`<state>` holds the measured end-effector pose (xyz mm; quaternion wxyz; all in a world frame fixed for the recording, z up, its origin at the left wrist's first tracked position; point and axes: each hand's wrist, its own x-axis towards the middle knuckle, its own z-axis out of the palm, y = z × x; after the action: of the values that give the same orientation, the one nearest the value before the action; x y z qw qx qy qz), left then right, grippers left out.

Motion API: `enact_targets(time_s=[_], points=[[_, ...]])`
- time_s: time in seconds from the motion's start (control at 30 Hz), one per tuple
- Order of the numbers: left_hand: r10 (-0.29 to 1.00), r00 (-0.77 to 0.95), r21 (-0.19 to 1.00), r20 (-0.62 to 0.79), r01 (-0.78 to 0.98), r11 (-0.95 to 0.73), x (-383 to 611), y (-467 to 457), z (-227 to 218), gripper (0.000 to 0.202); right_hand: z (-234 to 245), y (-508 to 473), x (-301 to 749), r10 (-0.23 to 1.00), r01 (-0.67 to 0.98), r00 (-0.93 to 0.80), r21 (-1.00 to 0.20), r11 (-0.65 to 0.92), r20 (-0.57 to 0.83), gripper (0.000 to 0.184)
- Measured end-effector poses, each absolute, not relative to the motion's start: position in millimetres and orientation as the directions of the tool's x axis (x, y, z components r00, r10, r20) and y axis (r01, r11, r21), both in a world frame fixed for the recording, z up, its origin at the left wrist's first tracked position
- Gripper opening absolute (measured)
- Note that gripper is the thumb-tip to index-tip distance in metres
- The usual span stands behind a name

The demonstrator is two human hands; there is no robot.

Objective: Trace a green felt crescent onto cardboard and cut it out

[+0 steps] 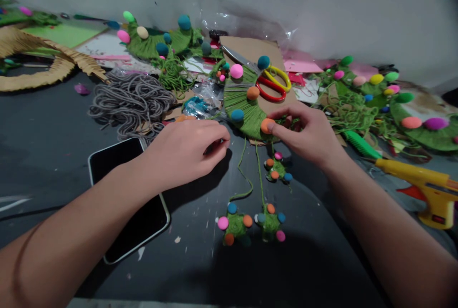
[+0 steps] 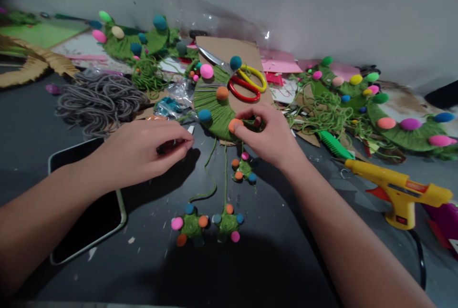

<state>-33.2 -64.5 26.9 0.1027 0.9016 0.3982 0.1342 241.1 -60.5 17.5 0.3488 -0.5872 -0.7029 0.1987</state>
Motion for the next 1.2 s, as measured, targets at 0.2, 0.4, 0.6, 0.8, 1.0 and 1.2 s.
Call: enact_targets(time_s=[0.2,0.4,0.6,0.8,1.0,1.2], points=[[0.747,0.647,0.297,0.155,0.69,-0.659,-33.1,-64.7,26.8,0.022,16.9,-61.2,241.2,0.96,0.692,-0.072,-0.68,0.244,0.27,0.016],[0.749,0.643,0.296,0.16,0.693,-0.658,-32.7,-64.7,27.2,0.022,16.8,-60.8,242.4,0.961,0.696,-0.069,-0.677,0.239,0.269,0.012],[0.751,0.642,0.296,0.151,0.696,-0.654,-33.0,-64.5,27.6,0.022,23.1,-66.8,247.8,0.903,0.705,-0.112,-0.608,0.366,0.414,0.009],[0.75,0.641,0.301,0.162,0.691,-0.657,-33.4,-64.6,27.6,0.022,25.8,-75.8,249.8,0.842,0.704,-0.259,-0.504,0.5,0.473,0.002],[0.759,0.636,0.314,0.143,0.698,-0.644,-33.7,-64.7,26.9,0.022,21.9,-72.6,245.6,0.843,0.698,-0.307,-0.498,0.515,0.442,0.007],[0.758,0.636,0.324,0.143,0.694,-0.643,-32.7,-64.2,25.6,0.022,17.3,-68.3,244.4,0.845,0.718,-0.332,-0.469,0.515,0.42,0.009]])
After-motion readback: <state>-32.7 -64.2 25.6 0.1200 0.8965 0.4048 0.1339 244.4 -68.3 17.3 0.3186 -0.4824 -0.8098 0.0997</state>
